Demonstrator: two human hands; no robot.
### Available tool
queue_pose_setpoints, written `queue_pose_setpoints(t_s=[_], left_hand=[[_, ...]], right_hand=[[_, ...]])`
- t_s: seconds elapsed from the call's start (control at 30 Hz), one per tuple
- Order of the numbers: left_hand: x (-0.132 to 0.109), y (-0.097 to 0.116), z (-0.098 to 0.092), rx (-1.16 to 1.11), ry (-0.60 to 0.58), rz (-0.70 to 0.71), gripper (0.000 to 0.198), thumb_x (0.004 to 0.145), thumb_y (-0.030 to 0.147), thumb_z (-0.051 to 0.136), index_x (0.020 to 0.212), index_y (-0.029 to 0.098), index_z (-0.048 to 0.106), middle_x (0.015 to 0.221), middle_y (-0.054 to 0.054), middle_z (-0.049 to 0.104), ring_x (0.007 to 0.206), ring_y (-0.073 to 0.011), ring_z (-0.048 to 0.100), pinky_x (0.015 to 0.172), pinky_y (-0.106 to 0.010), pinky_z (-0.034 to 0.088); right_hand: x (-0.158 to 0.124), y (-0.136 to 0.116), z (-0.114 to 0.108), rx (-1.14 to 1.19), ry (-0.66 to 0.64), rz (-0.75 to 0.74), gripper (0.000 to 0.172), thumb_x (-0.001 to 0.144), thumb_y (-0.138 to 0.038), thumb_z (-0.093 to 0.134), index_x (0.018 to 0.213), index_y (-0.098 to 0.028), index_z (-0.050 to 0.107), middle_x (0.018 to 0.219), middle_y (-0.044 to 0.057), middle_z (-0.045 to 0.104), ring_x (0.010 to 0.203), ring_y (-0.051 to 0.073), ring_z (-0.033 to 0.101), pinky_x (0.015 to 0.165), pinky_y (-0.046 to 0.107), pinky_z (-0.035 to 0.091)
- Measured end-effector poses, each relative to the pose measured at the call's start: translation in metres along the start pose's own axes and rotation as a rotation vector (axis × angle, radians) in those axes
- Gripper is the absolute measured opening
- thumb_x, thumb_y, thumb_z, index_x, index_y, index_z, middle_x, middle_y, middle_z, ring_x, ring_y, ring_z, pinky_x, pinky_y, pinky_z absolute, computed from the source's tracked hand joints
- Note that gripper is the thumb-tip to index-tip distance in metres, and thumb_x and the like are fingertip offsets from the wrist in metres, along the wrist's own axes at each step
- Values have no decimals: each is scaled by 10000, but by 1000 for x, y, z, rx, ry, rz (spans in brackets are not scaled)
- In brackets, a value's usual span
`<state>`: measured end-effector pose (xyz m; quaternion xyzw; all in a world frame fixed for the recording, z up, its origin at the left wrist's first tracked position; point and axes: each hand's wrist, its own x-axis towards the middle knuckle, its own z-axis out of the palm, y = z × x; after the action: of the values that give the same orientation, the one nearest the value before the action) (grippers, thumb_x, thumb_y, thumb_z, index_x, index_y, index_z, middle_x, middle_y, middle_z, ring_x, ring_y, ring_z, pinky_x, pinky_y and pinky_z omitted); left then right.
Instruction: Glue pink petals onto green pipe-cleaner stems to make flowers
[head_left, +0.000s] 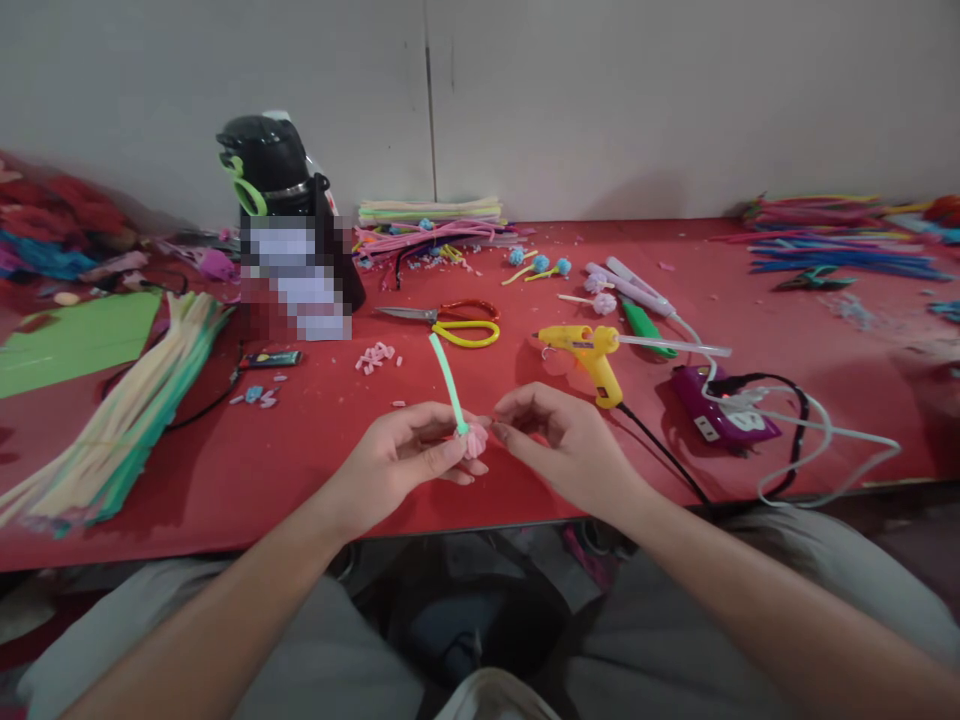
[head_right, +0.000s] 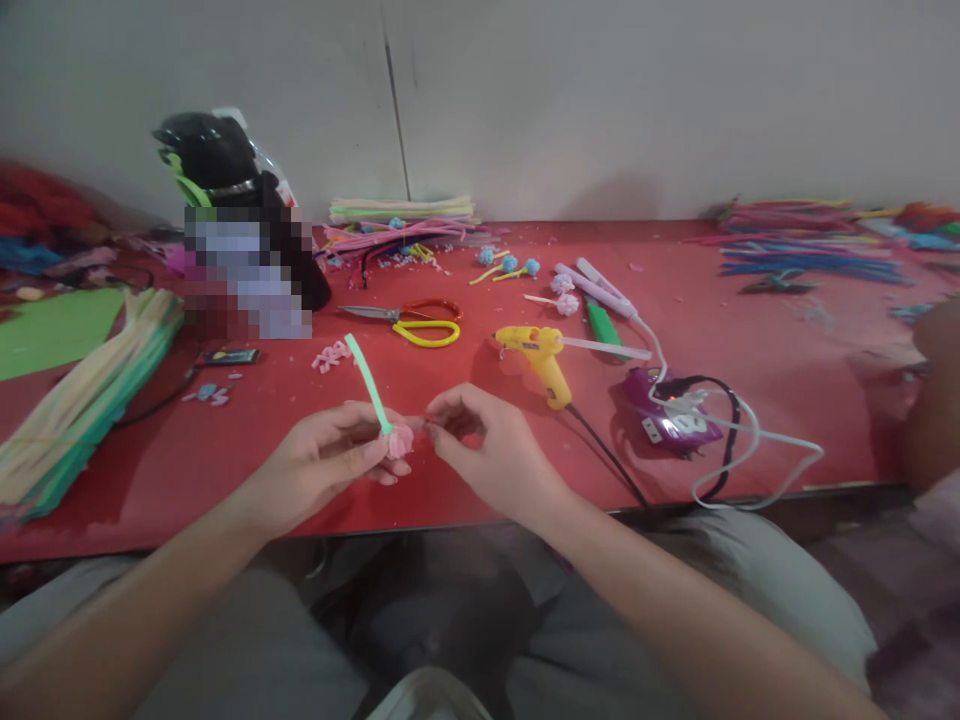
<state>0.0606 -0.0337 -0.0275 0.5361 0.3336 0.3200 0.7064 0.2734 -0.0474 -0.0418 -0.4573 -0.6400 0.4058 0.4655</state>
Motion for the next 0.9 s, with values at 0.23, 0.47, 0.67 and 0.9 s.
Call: queue_pose_setpoints(t_s=[0.23, 0.47, 0.67, 0.9], left_hand=[[-3, -3, 8, -52, 36, -7, 186, 895, 286, 728, 1055, 191, 741, 990, -45, 712, 845, -134, 728, 773, -210, 606], [-4, -3, 9, -151, 64, -21, 146, 879, 263, 748, 1012, 204, 753, 988, -31, 715, 842, -121, 729, 763, -187, 605], [-4, -4, 10, -139, 62, -33, 158, 881, 255, 746, 1024, 189, 753, 977, -35, 702, 838, -115, 718, 774, -187, 600], [-3, -3, 13, -190, 61, -53, 131, 874, 252, 752, 964, 158, 754, 922, -37, 689, 794, -101, 704, 758, -172, 592]], right_hand=[[0, -1, 0, -107, 10, -35, 103, 870, -150, 657, 963, -171, 696, 875, 44, 746, 785, 147, 705, 737, 268, 566], [-1, 0, -2, -369, 37, -181, 113, 886, -94, 630, 869, -167, 714, 822, 45, 714, 731, 151, 665, 666, 263, 513], [0, -1, -3, -367, 20, -170, 108, 878, -86, 634, 830, -174, 675, 773, 22, 675, 675, 133, 608, 624, 253, 466], [-1, -4, -6, -377, -17, -226, 139, 891, -94, 608, 783, -176, 638, 739, 26, 638, 683, 147, 567, 640, 275, 458]])
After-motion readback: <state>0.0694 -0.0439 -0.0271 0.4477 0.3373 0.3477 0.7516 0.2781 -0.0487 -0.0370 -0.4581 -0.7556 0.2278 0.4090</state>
